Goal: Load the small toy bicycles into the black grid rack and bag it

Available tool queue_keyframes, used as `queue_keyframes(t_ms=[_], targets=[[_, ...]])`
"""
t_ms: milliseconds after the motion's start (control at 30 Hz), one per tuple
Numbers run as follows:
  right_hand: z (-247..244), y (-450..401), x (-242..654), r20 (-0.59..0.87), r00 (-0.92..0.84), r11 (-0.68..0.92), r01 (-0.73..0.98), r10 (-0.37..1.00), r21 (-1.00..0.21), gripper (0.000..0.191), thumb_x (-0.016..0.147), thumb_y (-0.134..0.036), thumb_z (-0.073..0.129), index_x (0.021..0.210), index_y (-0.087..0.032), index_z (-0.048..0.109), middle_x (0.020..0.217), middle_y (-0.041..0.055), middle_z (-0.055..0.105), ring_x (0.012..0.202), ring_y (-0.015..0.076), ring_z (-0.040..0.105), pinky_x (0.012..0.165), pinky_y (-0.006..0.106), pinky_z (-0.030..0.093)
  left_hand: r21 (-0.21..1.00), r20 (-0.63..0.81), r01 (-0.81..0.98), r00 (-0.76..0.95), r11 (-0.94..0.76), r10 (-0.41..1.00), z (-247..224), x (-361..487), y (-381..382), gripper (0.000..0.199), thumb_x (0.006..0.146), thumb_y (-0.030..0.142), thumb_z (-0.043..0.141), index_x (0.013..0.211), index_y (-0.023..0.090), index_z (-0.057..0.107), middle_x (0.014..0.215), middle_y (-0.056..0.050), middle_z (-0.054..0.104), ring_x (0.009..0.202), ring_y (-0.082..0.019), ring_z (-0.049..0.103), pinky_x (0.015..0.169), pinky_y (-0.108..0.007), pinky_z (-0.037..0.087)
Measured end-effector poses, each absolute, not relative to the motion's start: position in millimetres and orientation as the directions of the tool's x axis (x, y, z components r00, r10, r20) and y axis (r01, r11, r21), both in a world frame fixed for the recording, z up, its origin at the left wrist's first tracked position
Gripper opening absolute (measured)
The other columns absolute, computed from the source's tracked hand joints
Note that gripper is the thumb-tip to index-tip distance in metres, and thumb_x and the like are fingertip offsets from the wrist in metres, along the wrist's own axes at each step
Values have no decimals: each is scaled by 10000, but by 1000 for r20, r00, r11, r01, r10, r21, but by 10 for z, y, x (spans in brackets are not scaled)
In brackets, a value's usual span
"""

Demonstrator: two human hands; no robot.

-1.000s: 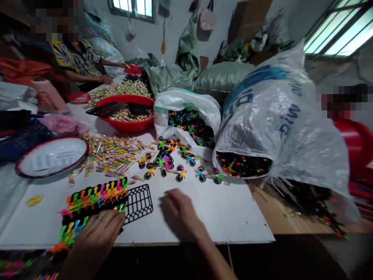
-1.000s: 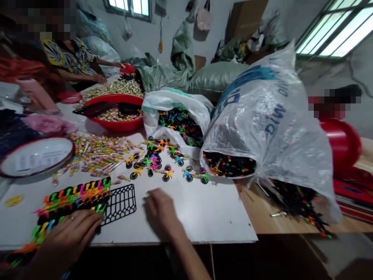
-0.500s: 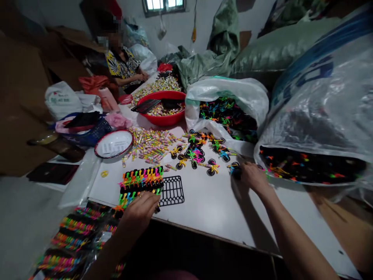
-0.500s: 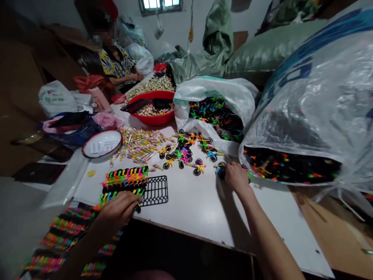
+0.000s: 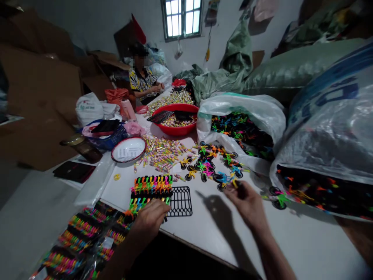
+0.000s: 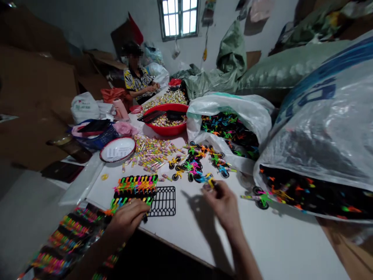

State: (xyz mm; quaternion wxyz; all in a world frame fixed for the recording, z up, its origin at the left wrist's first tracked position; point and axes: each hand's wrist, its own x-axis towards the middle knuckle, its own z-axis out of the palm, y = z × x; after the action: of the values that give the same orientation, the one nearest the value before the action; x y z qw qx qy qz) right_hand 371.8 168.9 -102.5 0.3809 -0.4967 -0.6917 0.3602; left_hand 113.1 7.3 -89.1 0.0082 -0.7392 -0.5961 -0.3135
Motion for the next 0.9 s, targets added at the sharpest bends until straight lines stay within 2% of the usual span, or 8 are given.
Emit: queue_keyframes(t_ms=[100,133,233,367,467,633,733,900], targets=[[-1154,1062,3055,53,-429,139,170,902,-976,279,723,-410,626,865,-178,564,653,3,590,559,153,536,533,251,430,401,437,877,71,-265,897,-875,1139,77,220,841,69,427,894,180,610,800,-32,660,776,-150,601,707,-267,476],[-1240,901,2869,13,-494,100,150,869,-984,226,750,-378,594,837,-171,568,698,20,609,609,161,561,575,257,446,410,428,874,67,-260,901,-875,1140,79,213,840,70,437,895,180,611,803,-29,661,779,-150,600,707,-267,472],[-1522,637,2517,-40,-477,52,178,878,-983,180,806,-329,500,815,-162,568,729,33,611,636,164,566,602,261,450,434,416,865,54,-250,908,-877,1144,91,191,842,85,466,897,184,619,799,-20,665,773,-145,603,700,-259,467],[-1728,634,2428,135,-467,279,254,874,-926,94,763,-188,457,797,-178,543,773,41,578,700,176,539,648,279,447,465,408,858,12,-219,913,-857,1147,102,188,848,118,469,920,195,625,790,-18,669,743,-141,606,679,-254,473],[-1738,668,2473,214,-546,455,356,810,-816,218,666,-74,408,805,-184,535,788,53,545,722,189,514,642,284,441,450,381,871,15,-199,925,-844,1146,90,182,845,185,506,995,191,608,859,-42,678,808,-169,614,721,-288,484],[-1599,723,2534,105,-669,540,486,736,-687,246,698,-68,435,895,-166,543,843,70,552,735,194,534,645,273,433,379,350,907,44,-184,936,-902,1209,78,279,826,376,579,1032,189,589,904,-52,677,848,-214,609,758,-343,476],[-1505,773,2487,11,-696,560,569,718,-602,184,767,-85,433,886,-160,553,857,75,567,721,185,547,627,260,418,351,346,926,9,-138,938,-957,1271,99,170,880,309,502,960,208,613,859,-26,673,811,-198,601,740,-335,460],[-1435,781,2414,-46,-740,626,600,671,-498,191,801,-55,424,870,-165,564,867,73,579,700,169,550,604,251,394,273,388,945,65,-182,919,-971,1283,99,201,908,198,423,864,204,620,793,-10,661,759,-165,594,737,-309,462]])
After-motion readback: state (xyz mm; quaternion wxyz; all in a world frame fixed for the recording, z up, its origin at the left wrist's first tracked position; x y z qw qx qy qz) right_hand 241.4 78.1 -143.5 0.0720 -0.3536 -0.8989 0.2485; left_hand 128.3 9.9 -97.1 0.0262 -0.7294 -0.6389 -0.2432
